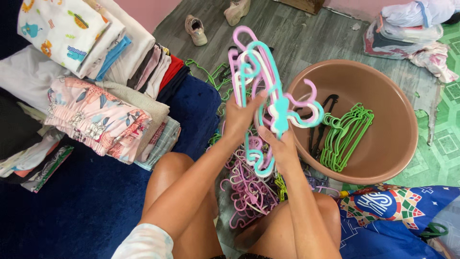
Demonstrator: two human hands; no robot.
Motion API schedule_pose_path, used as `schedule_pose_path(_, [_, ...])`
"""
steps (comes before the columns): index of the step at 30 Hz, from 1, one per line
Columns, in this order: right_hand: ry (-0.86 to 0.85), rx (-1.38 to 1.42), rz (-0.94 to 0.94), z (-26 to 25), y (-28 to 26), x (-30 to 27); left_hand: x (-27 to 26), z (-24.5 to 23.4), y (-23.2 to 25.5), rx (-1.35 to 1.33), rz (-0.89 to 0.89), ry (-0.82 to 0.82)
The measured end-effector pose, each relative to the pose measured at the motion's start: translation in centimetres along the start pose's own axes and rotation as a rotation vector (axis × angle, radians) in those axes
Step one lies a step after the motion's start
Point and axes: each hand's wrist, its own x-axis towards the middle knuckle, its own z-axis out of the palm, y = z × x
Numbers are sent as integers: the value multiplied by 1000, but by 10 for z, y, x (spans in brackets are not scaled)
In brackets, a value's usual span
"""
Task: The person sorts through a large pile of plastic clothes hangers on the floor, picking them up one by one and placing some into a large brown plastic basin.
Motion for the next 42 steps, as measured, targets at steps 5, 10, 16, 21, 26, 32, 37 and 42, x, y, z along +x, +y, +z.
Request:
schedule_pose_path(5, [-61,21,173,-16,-23,-2,4,-5,18,-311,-205,-153])
schedule_pose_path(10, [-220,168,401,-10,-25,-3,19,-30,56,-875,-227,-393])
schedule_pose_path(16, [-278,246,468,-11,-19,-2,22,-36,54,-866,-69,-513])
schedule_pose_path(21, [-328,232,426,-16,-38,-7,35,-46,64,-885,-193,-573])
schedule_pose_path(26, [-4,86,400,-46,-52,0,49,-22,16,-384,-316,-285])
schedule_pose_path(32, [330,-635,246,-170,5,37,23,26,-72,67,-387,-273])
schedule_pose_path(37, [291,-1368,195,-254,125,75,-4,94,-172,128,-232,-368])
schedule_pose_path(42, [266,-1474,367,-266,169,82,-49,112,-231,45,-340,-365])
